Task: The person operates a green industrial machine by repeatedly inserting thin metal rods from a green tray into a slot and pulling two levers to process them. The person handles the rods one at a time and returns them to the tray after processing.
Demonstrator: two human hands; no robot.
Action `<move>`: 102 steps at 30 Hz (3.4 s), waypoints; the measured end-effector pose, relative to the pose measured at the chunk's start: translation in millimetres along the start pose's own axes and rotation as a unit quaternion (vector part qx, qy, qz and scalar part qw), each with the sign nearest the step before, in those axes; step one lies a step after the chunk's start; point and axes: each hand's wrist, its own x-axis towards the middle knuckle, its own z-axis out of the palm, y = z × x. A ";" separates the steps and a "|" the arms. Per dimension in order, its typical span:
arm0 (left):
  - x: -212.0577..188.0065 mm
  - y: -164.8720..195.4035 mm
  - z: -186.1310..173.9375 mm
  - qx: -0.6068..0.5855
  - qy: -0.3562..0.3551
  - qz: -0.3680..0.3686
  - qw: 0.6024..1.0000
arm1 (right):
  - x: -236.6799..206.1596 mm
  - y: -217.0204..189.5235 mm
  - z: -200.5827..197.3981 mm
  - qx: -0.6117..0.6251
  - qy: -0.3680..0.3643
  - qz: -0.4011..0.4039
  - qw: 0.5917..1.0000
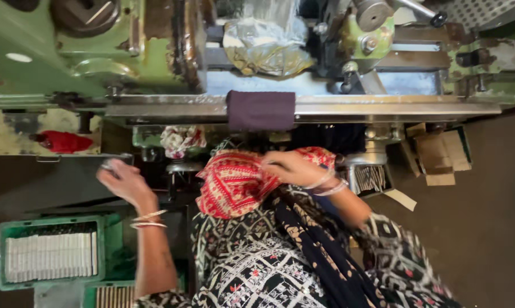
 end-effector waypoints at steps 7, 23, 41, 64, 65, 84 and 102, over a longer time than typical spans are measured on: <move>-76.1 7.4 -27.0 0.195 -0.084 0.248 0.945 | 166.7 -46.2 153.3 0.183 -0.036 0.084 0.979; -34.2 48.8 -71.8 0.301 -0.291 0.405 0.813 | 167.5 -59.7 143.8 0.402 -0.244 0.309 0.826; -116.4 -89.3 -144.9 0.375 -0.050 -0.080 0.922 | 147.7 12.2 196.9 0.490 0.076 0.155 0.855; -142.9 -95.4 -369.2 0.581 0.049 -0.046 0.811 | 147.2 33.2 188.7 0.482 0.044 0.176 0.857; -139.3 -95.5 -371.0 0.543 0.079 -0.012 0.836 | 147.5 33.3 190.2 0.477 0.052 0.189 0.857; -87.8 30.7 -26.7 -0.154 -0.347 -0.234 0.895 | 144.9 -10.5 181.9 0.570 0.030 0.341 0.747; -97.6 30.7 -27.5 0.085 -0.258 0.207 0.940 | 128.6 -35.8 181.5 0.450 0.074 0.192 0.869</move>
